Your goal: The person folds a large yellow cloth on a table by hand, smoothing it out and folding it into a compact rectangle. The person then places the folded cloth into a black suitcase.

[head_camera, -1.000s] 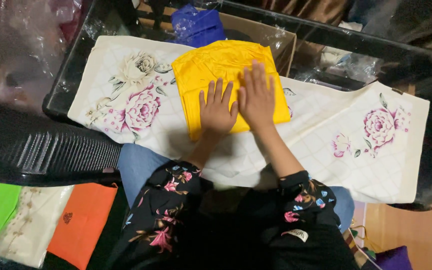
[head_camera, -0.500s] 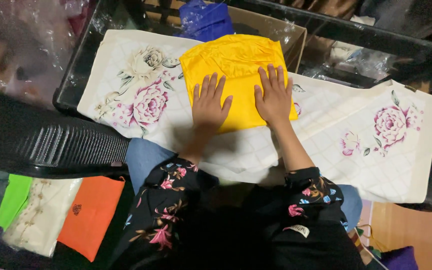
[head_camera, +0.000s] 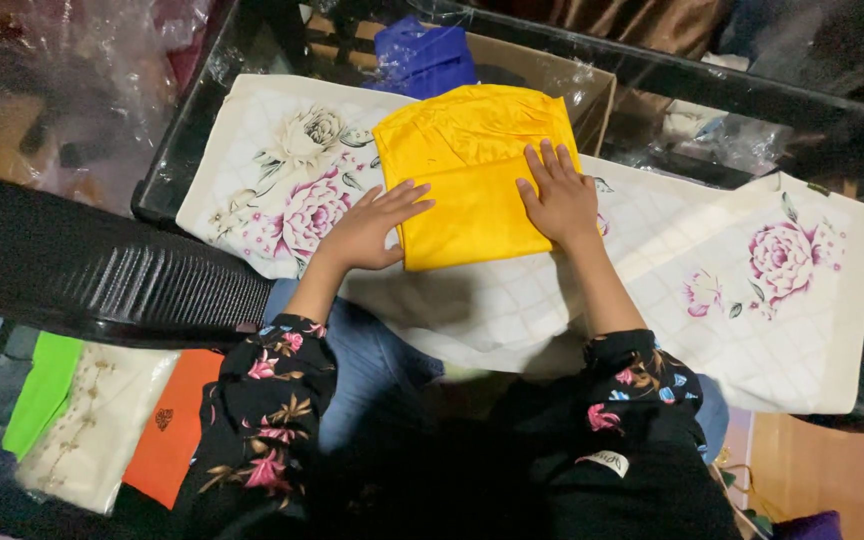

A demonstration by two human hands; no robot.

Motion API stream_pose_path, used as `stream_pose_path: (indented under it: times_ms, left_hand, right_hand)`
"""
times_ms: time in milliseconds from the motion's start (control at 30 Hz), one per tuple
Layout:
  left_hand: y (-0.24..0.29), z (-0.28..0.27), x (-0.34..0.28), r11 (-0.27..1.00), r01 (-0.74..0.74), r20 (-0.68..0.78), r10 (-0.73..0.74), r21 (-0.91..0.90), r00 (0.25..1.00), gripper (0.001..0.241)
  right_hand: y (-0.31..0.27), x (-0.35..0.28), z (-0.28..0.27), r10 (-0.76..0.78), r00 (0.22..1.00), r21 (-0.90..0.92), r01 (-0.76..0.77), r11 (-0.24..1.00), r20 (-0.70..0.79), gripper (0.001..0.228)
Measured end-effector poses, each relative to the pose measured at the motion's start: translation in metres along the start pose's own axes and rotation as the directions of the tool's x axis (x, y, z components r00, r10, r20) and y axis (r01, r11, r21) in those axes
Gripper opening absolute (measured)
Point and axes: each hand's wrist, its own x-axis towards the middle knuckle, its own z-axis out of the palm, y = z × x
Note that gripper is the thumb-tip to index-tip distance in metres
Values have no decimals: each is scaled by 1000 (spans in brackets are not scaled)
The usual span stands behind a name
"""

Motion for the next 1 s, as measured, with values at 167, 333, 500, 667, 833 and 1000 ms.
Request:
stream_pose_path:
  times_ms: [167,333,500,667,833,1000]
  left_hand:
    - [-5,9,12,999,40,-127,-43,-20,991,75]
    - [-32,50,31,981,58,-323,-116,-183,939,70]
    - [-30,59,34,963,25,-450,-147,-268,881,63]
    - [-8,34,29,852,80,-407,-327,-517,853,65]
    - [-4,31,26,855,81,-403,-323,-512,856,68]
    - [4,29,28,805,86,-420,-393,-587,818,53]
  right_hand:
    - [16,11,2,-29,998,18,28,999,48,65]
    - [30,-2,-8,-86,992,360,115,926,-95,52]
    - [57,-18,-9,50,931,857,309,411,-360,51]
    - [54,-46,-31,-79,952,891,306,335,-297,61]
    - [75,-28,-8,-284,907,774,416,477,-312,78]
    - [81,-18,2,-317,865,733,499,463,-389,71]
